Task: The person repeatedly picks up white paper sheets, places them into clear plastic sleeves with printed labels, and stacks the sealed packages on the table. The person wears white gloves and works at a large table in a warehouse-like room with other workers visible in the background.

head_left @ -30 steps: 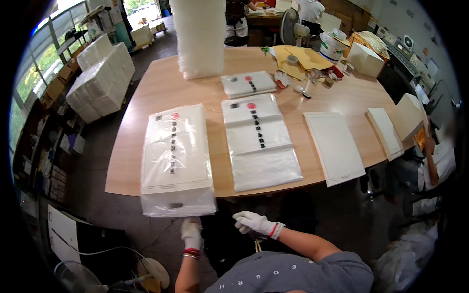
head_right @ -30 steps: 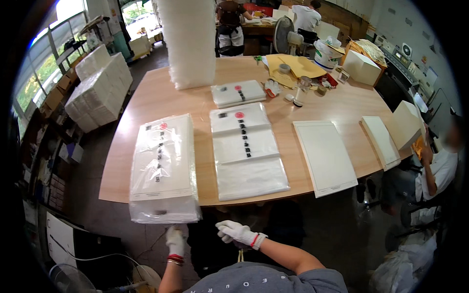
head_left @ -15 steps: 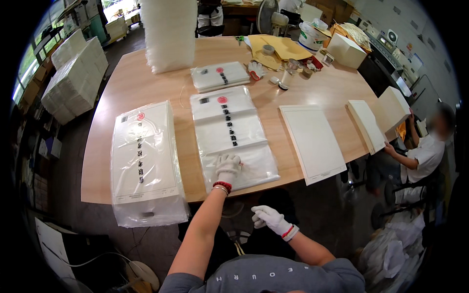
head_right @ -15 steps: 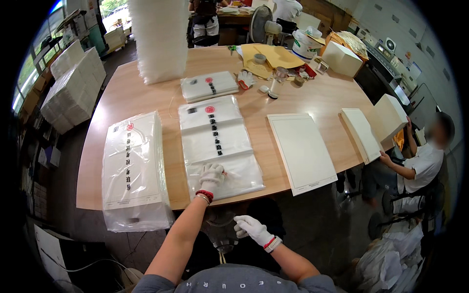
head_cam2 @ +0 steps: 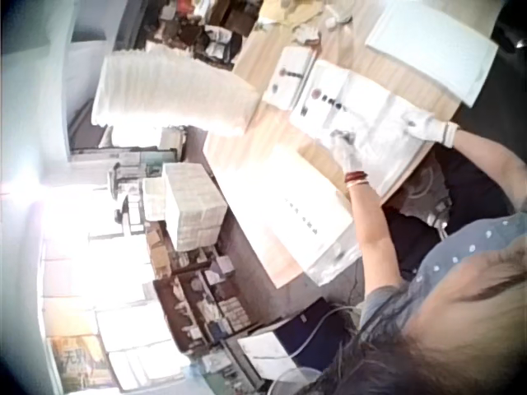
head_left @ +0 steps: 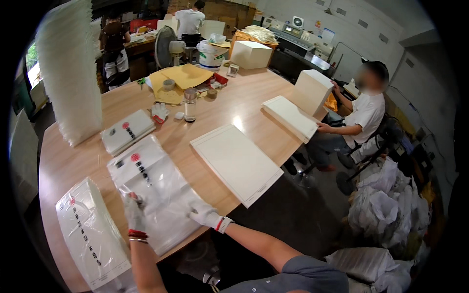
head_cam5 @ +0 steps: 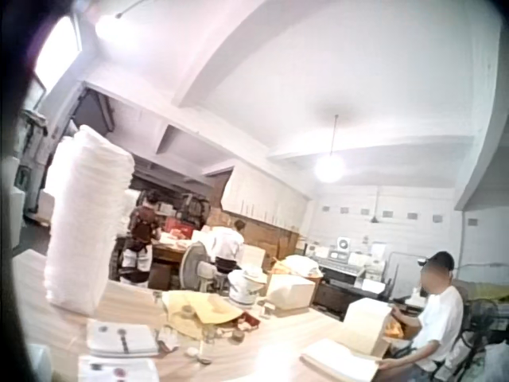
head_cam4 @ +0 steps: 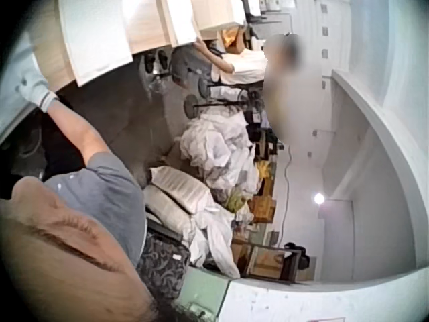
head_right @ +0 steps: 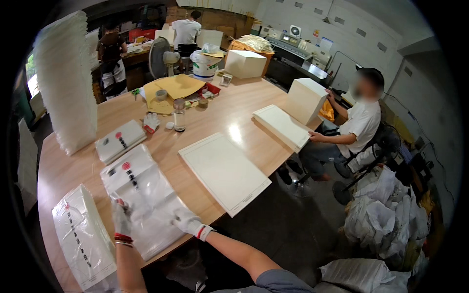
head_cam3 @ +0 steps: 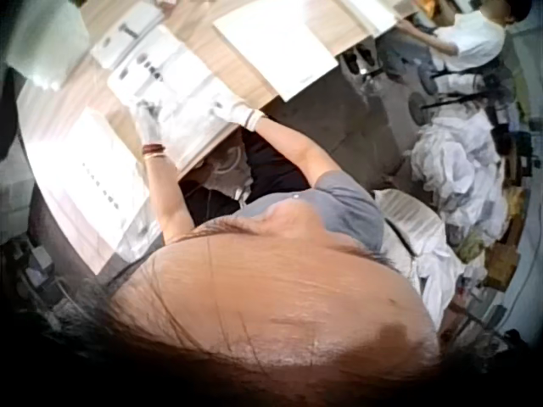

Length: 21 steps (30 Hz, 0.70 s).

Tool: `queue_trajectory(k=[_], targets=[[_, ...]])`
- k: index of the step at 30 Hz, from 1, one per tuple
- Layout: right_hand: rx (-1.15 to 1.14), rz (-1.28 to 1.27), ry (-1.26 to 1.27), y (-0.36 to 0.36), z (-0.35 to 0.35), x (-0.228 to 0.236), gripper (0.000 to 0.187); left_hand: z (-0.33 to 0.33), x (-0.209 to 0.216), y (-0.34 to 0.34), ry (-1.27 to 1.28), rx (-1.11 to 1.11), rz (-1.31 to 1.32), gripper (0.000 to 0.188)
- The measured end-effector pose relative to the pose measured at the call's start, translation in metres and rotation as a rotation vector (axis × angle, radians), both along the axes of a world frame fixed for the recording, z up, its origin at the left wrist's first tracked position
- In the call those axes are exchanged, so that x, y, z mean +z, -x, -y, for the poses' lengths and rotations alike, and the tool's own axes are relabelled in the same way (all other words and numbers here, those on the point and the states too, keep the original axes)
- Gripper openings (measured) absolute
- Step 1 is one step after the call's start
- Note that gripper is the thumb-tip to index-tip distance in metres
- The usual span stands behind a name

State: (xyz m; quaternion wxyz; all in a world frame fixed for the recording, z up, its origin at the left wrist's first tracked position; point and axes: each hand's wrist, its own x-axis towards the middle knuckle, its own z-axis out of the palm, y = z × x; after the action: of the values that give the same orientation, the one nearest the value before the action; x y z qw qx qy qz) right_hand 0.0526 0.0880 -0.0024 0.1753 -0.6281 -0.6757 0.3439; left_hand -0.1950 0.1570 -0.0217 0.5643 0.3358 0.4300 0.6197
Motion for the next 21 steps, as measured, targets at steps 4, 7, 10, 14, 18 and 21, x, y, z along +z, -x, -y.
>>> queue_trajectory(k=[4, 7, 10, 14, 18, 21], targets=[[0.11, -0.244, -1.071, 0.006, 0.01, 0.031, 0.04, 0.0, 0.027, -0.018, 0.106, -0.111, -0.205, 0.005], [0.343, -0.539, -0.846, 0.045, 0.004, 0.03, 0.036, 0.02, 0.067, -0.057, 0.125, -0.29, -0.3, 0.008], [0.261, 0.26, -0.419, 0.078, -0.028, -0.02, 0.027, 0.044, 0.127, -0.055, 0.015, -0.277, -0.364, 0.024], [0.495, 0.284, -0.443, 0.083, 0.004, 0.043, 0.026, 0.065, 0.124, -0.049, -0.076, -0.275, -0.625, 0.041], [0.272, -0.422, -0.319, 0.018, 0.065, -0.016, 0.025, 0.086, 0.115, -0.057, -0.114, -0.316, -0.952, 0.051], [0.204, -0.382, -0.34, -0.05, 0.091, 0.027, 0.026, 0.111, 0.116, -0.054, -0.369, -0.086, -1.321, 0.058]])
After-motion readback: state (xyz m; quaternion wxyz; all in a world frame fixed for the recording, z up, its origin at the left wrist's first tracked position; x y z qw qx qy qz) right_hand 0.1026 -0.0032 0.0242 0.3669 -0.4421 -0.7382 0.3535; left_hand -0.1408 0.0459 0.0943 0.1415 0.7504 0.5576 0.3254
